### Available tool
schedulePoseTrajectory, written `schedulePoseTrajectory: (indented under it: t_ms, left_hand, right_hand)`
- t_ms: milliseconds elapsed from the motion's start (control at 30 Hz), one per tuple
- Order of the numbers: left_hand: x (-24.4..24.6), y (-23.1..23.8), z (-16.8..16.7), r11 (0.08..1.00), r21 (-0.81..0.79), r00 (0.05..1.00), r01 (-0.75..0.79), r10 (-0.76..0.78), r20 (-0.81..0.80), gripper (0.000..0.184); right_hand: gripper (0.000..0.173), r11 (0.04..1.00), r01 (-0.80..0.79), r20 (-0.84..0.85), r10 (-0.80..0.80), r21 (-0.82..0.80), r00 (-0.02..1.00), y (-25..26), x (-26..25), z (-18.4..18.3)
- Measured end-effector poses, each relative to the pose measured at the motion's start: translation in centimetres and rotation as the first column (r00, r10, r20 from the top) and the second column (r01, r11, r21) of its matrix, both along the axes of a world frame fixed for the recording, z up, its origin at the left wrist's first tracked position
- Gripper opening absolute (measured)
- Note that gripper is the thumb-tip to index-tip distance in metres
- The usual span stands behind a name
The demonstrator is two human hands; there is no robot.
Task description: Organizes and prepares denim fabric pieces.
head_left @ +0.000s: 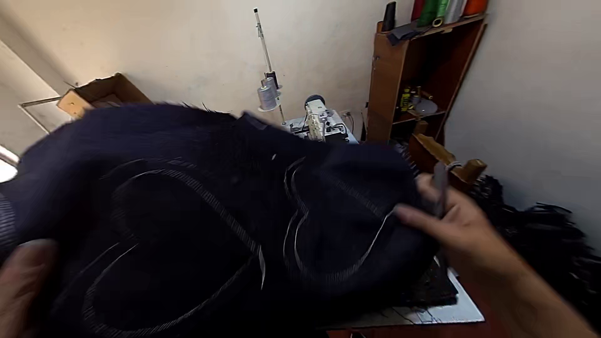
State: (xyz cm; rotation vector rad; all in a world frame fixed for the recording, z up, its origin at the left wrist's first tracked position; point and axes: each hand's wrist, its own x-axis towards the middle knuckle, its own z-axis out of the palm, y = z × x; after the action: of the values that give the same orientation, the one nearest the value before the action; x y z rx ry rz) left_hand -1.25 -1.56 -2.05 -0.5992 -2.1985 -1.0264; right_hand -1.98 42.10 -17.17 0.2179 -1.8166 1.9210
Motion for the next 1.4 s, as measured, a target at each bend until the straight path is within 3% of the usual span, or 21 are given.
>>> schedulePoseTrajectory:
  t_ms: [133, 200, 300, 367, 500, 567, 633, 700, 733, 767, 833, 933, 1033, 1067, 1133, 1200, 1267, 1333, 1400]
  left_hand:
    - [-6.7, 5.3, -6.7, 0.978, -0.095, 0.968, -0.186, 0.199, 0.154, 0.034]
    - [-9.3, 8.7, -10.7, 0.958, -0.159, 0.921, -0.24, 0.277, 0.273, 0.037]
    - [-11.2, 12.3, -16.5, 0.915, -0.262, 0.818, -0.305, 0.393, 0.42, 0.036]
    - [-11.8, 13.6, -18.7, 0.878, -0.288, 0.773, -0.381, 0.474, 0.422, 0.047]
    - [-12.6, 13.9, -18.1, 0.85, -0.377, 0.687, -0.369, 0.522, 0.506, 0.061]
    - [-12.7, 13.4, -16.3, 0.848, -0.451, 0.645, -0.28, 0.514, 0.565, 0.063]
    - [-11.0, 11.4, -15.9, 0.849, -0.453, 0.772, -0.272, 0.474, 0.423, 0.05]
    - [-7.4, 7.8, -17.9, 0.855, -0.386, 0.913, -0.346, 0.401, 0.07, 0.043]
    - [-5.1, 5.8, -19.7, 0.891, -0.326, 0.943, -0.317, 0.334, -0.003, 0.046]
    - [-2.7, 3.9, -22.1, 0.932, -0.285, 0.967, -0.225, 0.248, 0.048, 0.049]
    - [0.9, 0.7, -28.6, 0.973, -0.223, 0.922, -0.053, 0.133, 0.363, 0.049]
    - [1.9, -1.9, -39.1, 0.992, -0.081, 0.745, -0.096, 0.125, 0.655, 0.034]
    - [-0.4, -1.7, -45.1, 0.943, 0.298, 0.715, -0.15, -0.105, 0.691, 0.033]
    - [-1.1, -1.2, -46.0, 0.893, 0.417, 0.708, -0.171, -0.183, 0.682, 0.036]
    - [-2.2, -0.3, -46.5, 0.832, 0.499, 0.668, -0.24, -0.231, 0.707, 0.054]
    - [-2.3, -0.4, -46.2, 0.889, 0.409, 0.62, -0.206, -0.205, 0.758, 0.07]
    - [-1.9, -0.6, -46.0, 0.952, 0.287, 0.643, -0.102, -0.157, 0.75, 0.076]
    - [-2.0, -0.9, -45.9, 0.934, 0.349, 0.699, -0.082, -0.196, 0.688, 0.095]
    - [-3.0, -1.0, -44.6, 0.885, 0.452, 0.658, -0.109, -0.277, 0.7, 0.123]
  right_hand:
    - [0.033, 0.968, 0.051, 0.279, -0.12, 0.244, 0.953, 7.3, -5.0, 2.5]
    - [0.034, 0.895, -0.028, 0.416, -0.178, 0.444, 0.892, 9.9, -9.3, -0.1]
    - [0.049, 0.676, -0.175, 0.533, -0.368, 0.716, 0.762, 11.0, -14.4, -7.3]
    - [0.064, 0.582, -0.22, 0.53, -0.44, 0.783, 0.725, 7.3, -13.9, -8.0]
    - [0.087, 0.688, -0.196, 0.362, -0.103, 0.698, 0.927, -6.1, -10.4, -7.5]
    - [0.095, 0.69, -0.218, 0.323, -0.025, 0.69, 0.946, -11.3, -9.0, -8.1]
    - [0.097, 0.66, -0.211, 0.342, -0.073, 0.721, 0.937, -13.4, -8.6, -9.1]
    - [0.1, 0.64, -0.15, 0.295, -0.126, 0.754, 0.947, -13.6, -8.7, -10.0]
    - [0.101, 0.622, -0.127, 0.266, -0.137, 0.772, 0.954, -13.4, -8.8, -10.1]
    - [0.102, 0.614, -0.111, 0.245, -0.138, 0.781, 0.96, -13.3, -8.8, -10.1]
    - [0.103, 0.597, -0.102, 0.23, -0.141, 0.796, 0.963, -13.1, -9.1, -10.0]
    - [0.103, 0.554, -0.111, 0.228, -0.146, 0.825, 0.963, -12.9, -9.2, -10.0]
    - [0.1, 0.51, -0.105, 0.212, -0.155, 0.854, 0.965, -13.0, -9.1, -9.6]
    - [0.1, 0.494, -0.115, 0.223, -0.164, 0.862, 0.961, -13.0, -9.0, -9.3]
    - [0.102, 0.457, -0.166, 0.275, -0.183, 0.874, 0.944, -12.9, -9.0, -8.5]
    - [0.103, 0.421, -0.213, 0.321, -0.204, 0.882, 0.925, -13.0, -9.0, -7.6]
    - [0.102, 0.391, -0.255, 0.362, -0.229, 0.884, 0.903, -13.2, -9.1, -7.0]
    - [0.101, 0.368, -0.279, 0.384, -0.252, 0.887, 0.888, -13.3, -9.2, -6.8]
    - [0.098, 0.347, -0.286, 0.389, -0.276, 0.893, 0.879, -13.5, -9.2, -6.4]
